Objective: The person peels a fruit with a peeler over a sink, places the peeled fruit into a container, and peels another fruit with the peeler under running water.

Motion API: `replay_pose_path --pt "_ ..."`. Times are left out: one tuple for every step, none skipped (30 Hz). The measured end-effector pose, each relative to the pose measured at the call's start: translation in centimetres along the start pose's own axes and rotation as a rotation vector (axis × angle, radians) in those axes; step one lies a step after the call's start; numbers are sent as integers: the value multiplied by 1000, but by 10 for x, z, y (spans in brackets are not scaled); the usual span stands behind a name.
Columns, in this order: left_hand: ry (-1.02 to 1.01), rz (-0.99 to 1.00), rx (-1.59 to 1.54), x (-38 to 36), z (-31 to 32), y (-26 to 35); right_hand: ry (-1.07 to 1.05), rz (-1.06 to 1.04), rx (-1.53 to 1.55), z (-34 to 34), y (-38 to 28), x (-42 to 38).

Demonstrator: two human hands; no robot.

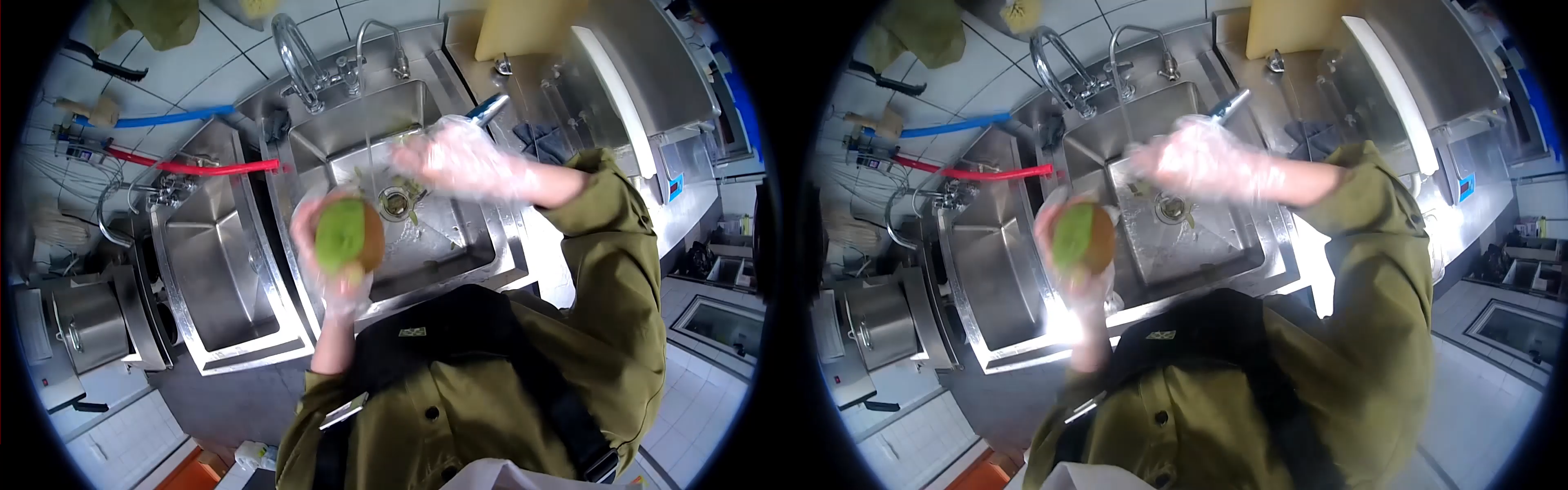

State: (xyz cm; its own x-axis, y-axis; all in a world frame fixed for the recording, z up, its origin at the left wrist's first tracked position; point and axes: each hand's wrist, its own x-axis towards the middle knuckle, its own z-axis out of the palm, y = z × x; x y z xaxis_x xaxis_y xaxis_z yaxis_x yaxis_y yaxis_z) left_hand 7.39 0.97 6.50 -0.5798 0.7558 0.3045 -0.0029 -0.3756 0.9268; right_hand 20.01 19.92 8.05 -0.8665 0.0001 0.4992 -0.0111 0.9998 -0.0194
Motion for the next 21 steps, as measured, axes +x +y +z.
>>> replay_pose_path --pt "9 13 -129 -1 1 9 -185 175 98 19 14 -21" --pt "1 -25 -33 -2 -6 9 -373 338 201 30 24 -36" --pt "5 -40 52 5 -13 3 -356 363 246 25 24 -34" --pt "10 -68 145 9 -22 -6 -341 394 304 21 18 -31" --pt "-11 -105 171 7 -31 -15 -278 307 287 15 13 -27" --pt "-41 -140 161 7 -31 -15 -127 192 291 7 2 -19" --pt "-65 -168 144 8 -28 -15 22 71 283 -1 -7 -10" --pt "-85 -189 122 8 -24 -17 22 36 271 -7 -14 -3" --pt "-85 -227 19 8 -21 -19 23 0 260 -14 -22 4" --pt "-88 -238 53 8 -18 -18 9 0 148 -15 -29 9" --pt "-90 -248 88 9 -16 -15 -5 -2 37 -16 -36 13" --pt "-90 -257 123 9 -15 -13 56 -30 -8 -12 -37 13" --pt "-100 -143 228 9 -22 -19 88 -33 -18 -12 -40 15" --pt "-95 -135 211 9 -23 -17 120 -36 -29 -11 -42 17" --pt "-89 -129 192 10 -22 -14 119 -14 -6 -16 -45 21" --pt "-86 -129 174 7 -21 -12 116 15 20 -18 -49 22" --pt "-29 -137 90 3 -23 -14 22 54 18 -11 -47 17" --pt "25 -129 2 0 -25 -20 -67 86 3 8 -35 8" --pt "75 -115 -87 2 -25 -23 -151 118 -18 35 -17 -5" --pt "-54 -45 -200 5 -22 -14 -300 222 126 97 10 -42" --pt "-25 -22 -62 4 -34 -23 -348 307 107 115 21 -55"
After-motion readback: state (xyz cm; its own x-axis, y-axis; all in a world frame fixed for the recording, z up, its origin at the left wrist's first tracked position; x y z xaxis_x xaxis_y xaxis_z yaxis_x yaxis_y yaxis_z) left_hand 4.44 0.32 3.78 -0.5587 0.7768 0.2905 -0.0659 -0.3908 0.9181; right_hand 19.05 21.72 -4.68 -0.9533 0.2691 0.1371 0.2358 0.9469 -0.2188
